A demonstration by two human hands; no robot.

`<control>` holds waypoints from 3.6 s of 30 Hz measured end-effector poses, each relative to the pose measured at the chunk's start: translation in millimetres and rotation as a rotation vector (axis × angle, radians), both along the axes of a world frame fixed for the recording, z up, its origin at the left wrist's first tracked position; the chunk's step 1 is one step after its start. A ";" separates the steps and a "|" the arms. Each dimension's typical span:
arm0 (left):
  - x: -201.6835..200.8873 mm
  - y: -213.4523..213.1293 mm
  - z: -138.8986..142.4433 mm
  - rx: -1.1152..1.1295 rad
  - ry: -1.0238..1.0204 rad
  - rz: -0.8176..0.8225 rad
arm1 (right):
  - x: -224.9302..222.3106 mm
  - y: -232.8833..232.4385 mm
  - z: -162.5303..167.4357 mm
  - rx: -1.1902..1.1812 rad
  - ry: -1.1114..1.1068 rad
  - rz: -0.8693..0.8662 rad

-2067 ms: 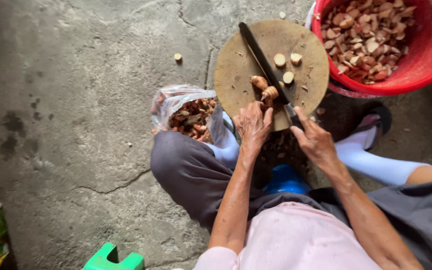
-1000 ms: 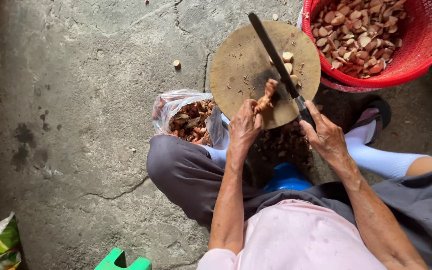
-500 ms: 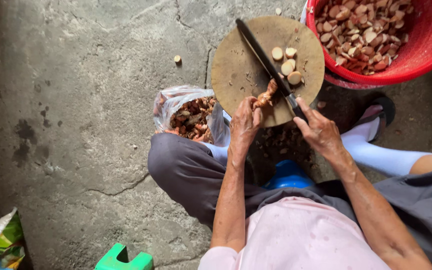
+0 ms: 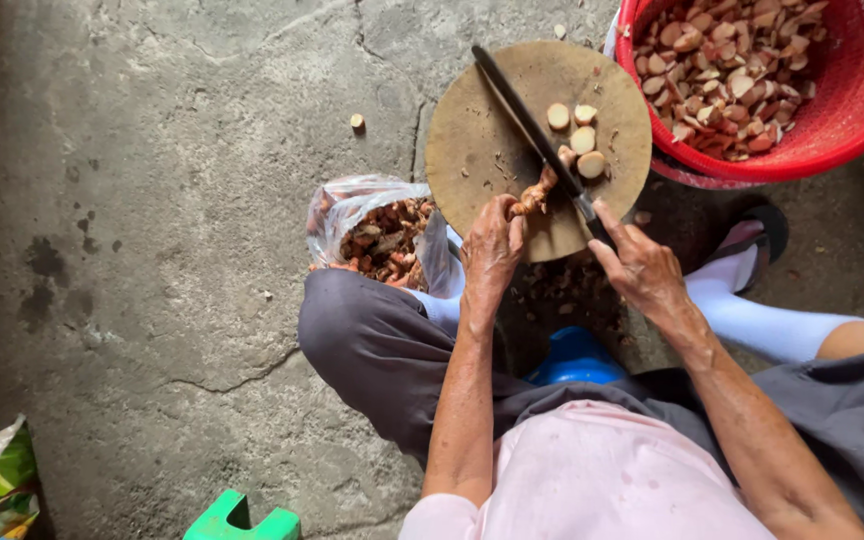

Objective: The person sits on a low stool and uses a large knife to chop brown root vegetables on a round wooden board. Chopped pieces are pushed into a red basket, while peels and trimmings fall onto the floor or into a plastic bag.

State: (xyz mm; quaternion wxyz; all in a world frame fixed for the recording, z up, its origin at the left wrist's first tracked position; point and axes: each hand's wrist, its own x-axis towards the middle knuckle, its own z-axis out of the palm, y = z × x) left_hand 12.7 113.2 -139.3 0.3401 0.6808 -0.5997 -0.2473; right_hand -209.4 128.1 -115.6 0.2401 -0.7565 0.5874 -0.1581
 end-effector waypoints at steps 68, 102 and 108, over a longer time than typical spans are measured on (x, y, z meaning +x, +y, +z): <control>-17.3 -5.9 -34.1 -0.032 0.038 0.099 | -5.1 14.8 21.4 -0.132 -0.142 0.040; -26.2 -5.5 -18.4 -0.045 -0.209 0.117 | 6.4 8.9 2.0 -0.004 -0.010 0.040; -27.3 -7.5 -18.6 -0.054 -0.216 0.114 | -0.7 14.1 9.7 -0.171 -0.136 0.042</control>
